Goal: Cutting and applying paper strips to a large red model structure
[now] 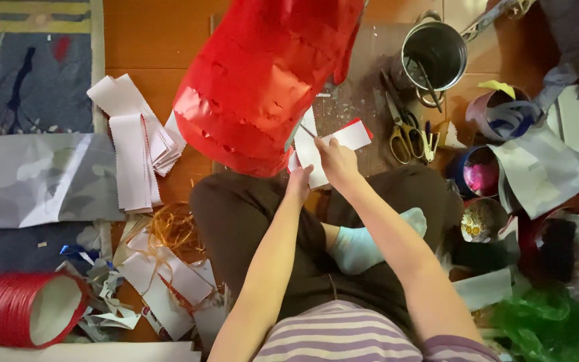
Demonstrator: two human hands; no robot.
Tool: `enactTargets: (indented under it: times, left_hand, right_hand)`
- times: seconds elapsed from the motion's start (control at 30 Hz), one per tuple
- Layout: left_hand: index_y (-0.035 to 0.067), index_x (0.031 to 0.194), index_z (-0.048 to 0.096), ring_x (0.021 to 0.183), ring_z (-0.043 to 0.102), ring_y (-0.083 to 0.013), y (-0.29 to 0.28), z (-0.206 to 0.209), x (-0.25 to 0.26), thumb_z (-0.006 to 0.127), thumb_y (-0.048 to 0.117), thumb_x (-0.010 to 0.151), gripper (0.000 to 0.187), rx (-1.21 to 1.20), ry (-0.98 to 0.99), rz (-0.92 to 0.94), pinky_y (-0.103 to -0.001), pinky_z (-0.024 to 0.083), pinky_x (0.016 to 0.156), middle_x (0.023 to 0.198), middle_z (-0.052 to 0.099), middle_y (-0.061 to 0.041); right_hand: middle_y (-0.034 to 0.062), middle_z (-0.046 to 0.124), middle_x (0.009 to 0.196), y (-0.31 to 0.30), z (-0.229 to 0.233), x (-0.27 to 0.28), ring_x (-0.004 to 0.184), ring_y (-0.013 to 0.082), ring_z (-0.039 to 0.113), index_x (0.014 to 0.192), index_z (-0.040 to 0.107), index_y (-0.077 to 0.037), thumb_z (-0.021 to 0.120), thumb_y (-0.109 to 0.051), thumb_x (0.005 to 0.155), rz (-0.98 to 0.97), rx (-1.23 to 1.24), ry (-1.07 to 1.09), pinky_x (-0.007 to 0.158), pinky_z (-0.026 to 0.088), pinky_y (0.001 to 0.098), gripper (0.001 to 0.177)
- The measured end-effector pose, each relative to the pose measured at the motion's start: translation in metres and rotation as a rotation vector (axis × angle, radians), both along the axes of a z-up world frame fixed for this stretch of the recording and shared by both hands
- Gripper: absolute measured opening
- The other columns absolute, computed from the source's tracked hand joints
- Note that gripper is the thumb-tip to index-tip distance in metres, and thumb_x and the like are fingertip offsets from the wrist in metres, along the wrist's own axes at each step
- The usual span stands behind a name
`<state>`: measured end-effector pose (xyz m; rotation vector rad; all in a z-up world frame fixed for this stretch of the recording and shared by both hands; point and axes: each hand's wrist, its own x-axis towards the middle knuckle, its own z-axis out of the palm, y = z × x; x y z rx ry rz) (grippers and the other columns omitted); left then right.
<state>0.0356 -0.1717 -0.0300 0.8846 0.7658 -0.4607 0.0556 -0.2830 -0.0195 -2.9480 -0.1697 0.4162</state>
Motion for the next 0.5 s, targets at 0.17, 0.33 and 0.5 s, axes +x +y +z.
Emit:
enactTargets:
  times: [0.17,0.33,0.5]
  left_hand:
    - [0.010,0.139,0.041,0.120,0.054,-0.0419,-0.015,-0.179,-0.018,0.064,0.000,0.082,0.062,-0.002,0.004,0.052,-0.057,0.045,0.099,0.133,0.052,-0.025]
    - [-0.013,0.131,0.046,0.112,0.058,-0.0459,-0.026,-0.163,-0.012,0.064,-0.001,0.083,0.052,-0.044,0.089,0.079,-0.062,0.051,0.090,0.124,0.053,-0.036]
    - [0.006,0.135,0.040,0.101,0.062,-0.0457,-0.014,-0.113,-0.006,0.058,0.008,0.091,0.048,-0.186,0.159,0.102,-0.066,0.055,0.075,0.131,0.045,-0.023]
  right_hand:
    - [0.0102,0.057,0.080,-0.009,0.009,-0.059,0.063,0.0358,0.069,0.120,0.061,-0.020,0.055,-0.011,0.087,-0.005,-0.038,-0.173,0.056,0.058,0.0469,0.035]
    - [-0.0012,0.052,0.079,-0.044,0.047,-0.126,0.068,0.0224,0.066,0.100,0.064,-0.029,0.064,-0.030,0.083,0.066,-0.237,-0.184,0.054,0.057,0.0340,0.016]
    - [-0.0043,0.043,0.075,-0.040,0.061,-0.180,0.063,0.0104,0.055,0.113,0.059,-0.034,0.053,-0.020,0.091,0.126,-0.280,-0.260,0.052,0.048,0.0190,0.027]
